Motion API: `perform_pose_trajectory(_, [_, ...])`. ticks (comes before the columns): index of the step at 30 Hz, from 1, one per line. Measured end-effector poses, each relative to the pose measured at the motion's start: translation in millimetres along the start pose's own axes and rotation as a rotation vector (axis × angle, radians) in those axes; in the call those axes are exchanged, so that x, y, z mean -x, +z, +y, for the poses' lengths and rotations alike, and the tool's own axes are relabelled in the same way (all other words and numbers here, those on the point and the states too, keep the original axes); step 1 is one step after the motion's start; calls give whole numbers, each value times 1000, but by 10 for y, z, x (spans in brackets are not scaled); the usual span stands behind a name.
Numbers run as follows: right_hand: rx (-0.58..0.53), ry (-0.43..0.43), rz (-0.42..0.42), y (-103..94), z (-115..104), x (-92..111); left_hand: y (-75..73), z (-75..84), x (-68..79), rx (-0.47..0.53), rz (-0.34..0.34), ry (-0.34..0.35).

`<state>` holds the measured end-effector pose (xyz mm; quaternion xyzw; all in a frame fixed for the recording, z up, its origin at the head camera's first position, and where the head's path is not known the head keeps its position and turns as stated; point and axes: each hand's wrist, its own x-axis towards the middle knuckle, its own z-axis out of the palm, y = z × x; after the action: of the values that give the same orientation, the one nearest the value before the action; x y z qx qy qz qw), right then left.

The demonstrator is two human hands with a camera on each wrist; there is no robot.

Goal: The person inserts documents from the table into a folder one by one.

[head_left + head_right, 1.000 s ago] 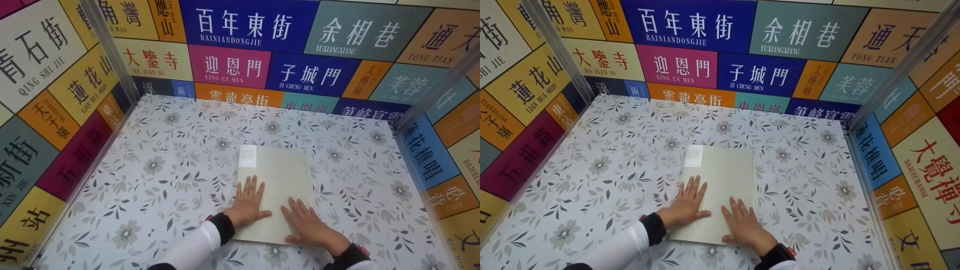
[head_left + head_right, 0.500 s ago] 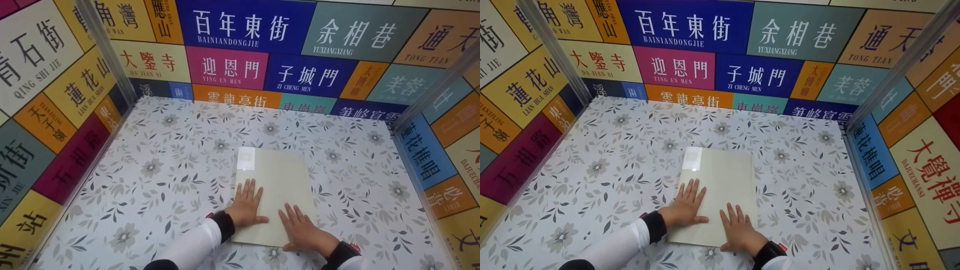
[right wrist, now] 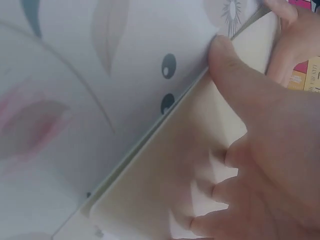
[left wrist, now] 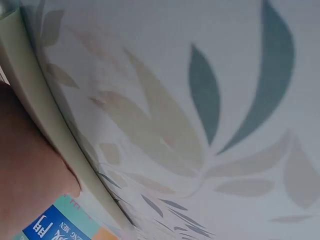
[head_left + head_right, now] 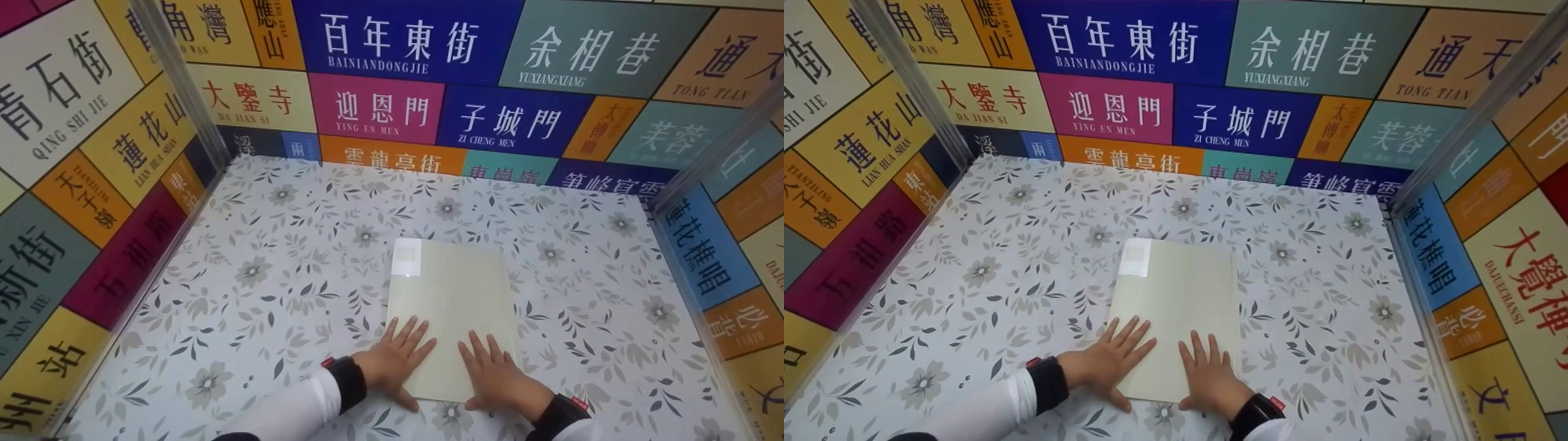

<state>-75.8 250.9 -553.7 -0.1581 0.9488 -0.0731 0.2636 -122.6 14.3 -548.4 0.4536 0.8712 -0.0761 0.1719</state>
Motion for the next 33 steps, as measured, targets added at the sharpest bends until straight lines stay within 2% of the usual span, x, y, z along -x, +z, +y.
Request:
perform_pose_trajectory(4, [10, -18, -26, -51, 4, -20, 6, -25, 3, 23, -13, 6])
perform_pose_trajectory(9, [-36, -36, -40, -161, 36, -71, -2, -77, -17, 42, -20, 6])
perform_pose_trajectory(14, [-22, -41, -35, -269, 90, -202, -21, -172, -91, 98, -21, -10])
perform_pose_trajectory(18, [1, -39, -31, -399, 117, -375, -70, -306, -192, 138, 1, -41])
perform_pose_trajectory(24, [16, -14, 11, -528, 169, -646, -173, -522, -380, 287, 39, -100])
perform_pose_trajectory(27, [41, 13, 35, -577, 185, -763, -237, -607, -473, 326, 58, -132])
perform_pose_trajectory(33, [212, 29, 150, -619, 113, -953, -344, -715, -669, 351, 79, -227])
